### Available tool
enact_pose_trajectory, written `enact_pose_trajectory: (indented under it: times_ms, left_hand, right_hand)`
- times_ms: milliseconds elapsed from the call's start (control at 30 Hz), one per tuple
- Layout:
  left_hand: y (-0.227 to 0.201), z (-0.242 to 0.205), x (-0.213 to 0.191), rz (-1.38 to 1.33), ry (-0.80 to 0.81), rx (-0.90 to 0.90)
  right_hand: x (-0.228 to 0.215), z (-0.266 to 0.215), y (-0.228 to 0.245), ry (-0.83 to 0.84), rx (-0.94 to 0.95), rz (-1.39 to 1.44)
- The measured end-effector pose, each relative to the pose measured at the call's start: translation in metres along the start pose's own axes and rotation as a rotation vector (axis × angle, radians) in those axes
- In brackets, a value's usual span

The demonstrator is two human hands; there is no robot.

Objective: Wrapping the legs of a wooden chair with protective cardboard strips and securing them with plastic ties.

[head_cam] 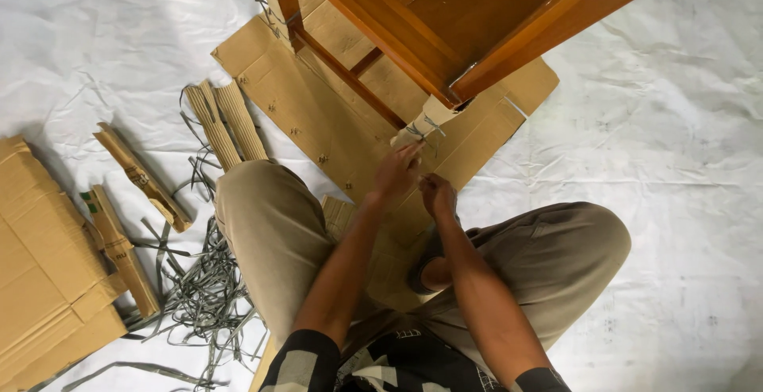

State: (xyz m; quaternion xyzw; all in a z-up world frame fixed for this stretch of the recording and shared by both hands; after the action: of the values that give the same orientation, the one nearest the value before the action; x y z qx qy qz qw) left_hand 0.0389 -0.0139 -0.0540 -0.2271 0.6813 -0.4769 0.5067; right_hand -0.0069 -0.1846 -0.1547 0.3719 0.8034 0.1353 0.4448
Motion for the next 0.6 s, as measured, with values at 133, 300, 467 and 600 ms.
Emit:
enact_pose_trajectory:
  times_ms: [133,300,467,600]
  left_hand:
    - [0.012,-0.012,0.012,-0.112,-0.004,-0.05]
    - [0.064,-0.017,0.033,-0.091,-0.009,-0.224]
    - [0.101,-0.04,0.038,0.042,0.043,-0.387]
    - [0.13,-0.063,0.037,0.102,0.069,-0.414]
  right_hand:
    - [0.002,-0.001,0.001,0.01,0.002,-0.002]
    - [0.015,0.008,-0.001,0.054,-0.055,-0.028]
    - [0.029,0.005,-0.001,0.097,-0.102,0.005]
    - [0.05,0.016,-0.008,0.134,-0.173,0.053]
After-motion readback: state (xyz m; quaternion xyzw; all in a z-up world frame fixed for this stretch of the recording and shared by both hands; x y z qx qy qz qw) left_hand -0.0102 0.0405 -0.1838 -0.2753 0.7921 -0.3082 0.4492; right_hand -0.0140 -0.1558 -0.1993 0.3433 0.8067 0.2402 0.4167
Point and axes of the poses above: each hand's wrist, its own z-axis towards the middle knuckle, its own x-axis out of the palm, y = z × x, the point moved 6 cm from there along z, towards the middle knuckle, and after that the axes turned 10 degrees about y, right-handed, at the moved point
